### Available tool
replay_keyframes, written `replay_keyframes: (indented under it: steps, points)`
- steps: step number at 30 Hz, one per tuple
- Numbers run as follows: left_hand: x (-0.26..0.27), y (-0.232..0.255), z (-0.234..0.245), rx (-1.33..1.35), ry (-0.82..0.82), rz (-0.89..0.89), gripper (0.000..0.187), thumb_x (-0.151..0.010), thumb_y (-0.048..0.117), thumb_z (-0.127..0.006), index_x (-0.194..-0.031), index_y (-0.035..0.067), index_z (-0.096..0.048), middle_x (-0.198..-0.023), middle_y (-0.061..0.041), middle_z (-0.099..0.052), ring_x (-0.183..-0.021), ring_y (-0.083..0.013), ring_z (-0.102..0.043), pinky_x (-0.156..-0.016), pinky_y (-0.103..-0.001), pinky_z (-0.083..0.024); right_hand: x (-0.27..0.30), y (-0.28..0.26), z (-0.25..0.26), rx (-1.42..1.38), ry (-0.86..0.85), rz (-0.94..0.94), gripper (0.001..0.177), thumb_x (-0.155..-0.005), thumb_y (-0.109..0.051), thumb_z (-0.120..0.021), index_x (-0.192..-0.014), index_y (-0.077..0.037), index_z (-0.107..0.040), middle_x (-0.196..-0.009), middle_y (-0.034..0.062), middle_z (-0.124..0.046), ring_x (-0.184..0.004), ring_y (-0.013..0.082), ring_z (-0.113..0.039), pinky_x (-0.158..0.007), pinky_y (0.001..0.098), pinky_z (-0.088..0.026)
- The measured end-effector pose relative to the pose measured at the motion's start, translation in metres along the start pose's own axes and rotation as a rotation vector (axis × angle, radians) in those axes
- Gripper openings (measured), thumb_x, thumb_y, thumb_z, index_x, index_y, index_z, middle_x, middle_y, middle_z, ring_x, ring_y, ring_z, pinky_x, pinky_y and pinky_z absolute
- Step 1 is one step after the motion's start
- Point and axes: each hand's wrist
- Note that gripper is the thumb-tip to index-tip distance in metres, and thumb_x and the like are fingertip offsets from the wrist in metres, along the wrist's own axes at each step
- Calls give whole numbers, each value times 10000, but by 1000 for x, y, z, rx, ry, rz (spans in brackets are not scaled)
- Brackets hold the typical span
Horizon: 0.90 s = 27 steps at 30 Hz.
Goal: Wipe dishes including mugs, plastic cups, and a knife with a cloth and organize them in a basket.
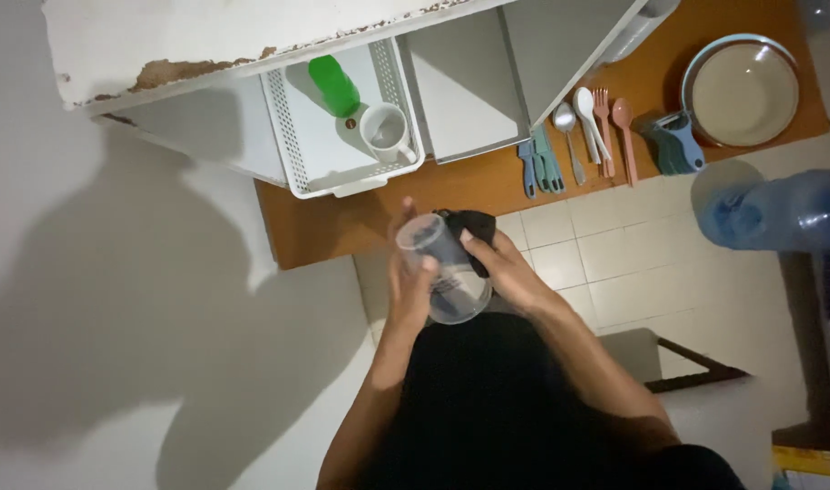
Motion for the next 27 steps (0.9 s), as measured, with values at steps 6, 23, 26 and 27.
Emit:
replay_keyframes:
  steps: [6, 23, 26, 27]
  points:
    - [-14, 5, 16, 11, 183, 300, 712, -1048, 514, -516, -1531, -4, -440, -1435, -188, -577, -1311, -298, -559, -1105, -400, -465, 21, -14, -32, 470, 42, 471, 544, -1002, -165, -546, -1492, 27, -411, -1414, 251, -577, -1320, 366, -586, -1095, 419, -464]
    - [3, -25, 13, 780, -127, 1088, 683, -991, 578, -566, -1373, 14, -519, -1005, -222, -685, -811, -331, -728, -730, -499, -619, -65, 108, 53, 41, 348, 254, 259, -1070, -221, -560, -1125, 18, -641, -882, 40, -659, -761, 115, -615, -675, 295, -516]
    - [-12, -23, 0, 452, 29, 963, 704, -923, 575, -583, -1388, 53, -504, -1059, -214, -677, -821, -350, -719, -742, -539, -620, -109, 106, 82, 125, 481, 171, 305, -1031, -212, -591, -1224, 23, -581, -967, 112, -696, -819, 214, -681, -749, 368, -557]
    - [-17, -25, -5, 338, 135, 952, 701, -863, 567, -592, -1363, 86, -487, -1119, -192, -685, -826, -370, -708, -747, -561, -615, -119, 94, 87, 326, 589, 25, 387, -992, -222, -605, -1290, 13, -530, -973, 180, -678, -782, 310, -679, -722, 441, -552]
Point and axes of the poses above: each hand's wrist, its own x-axis away from the middle knuckle, its own z-axis out of the back of the hand, y = z × x
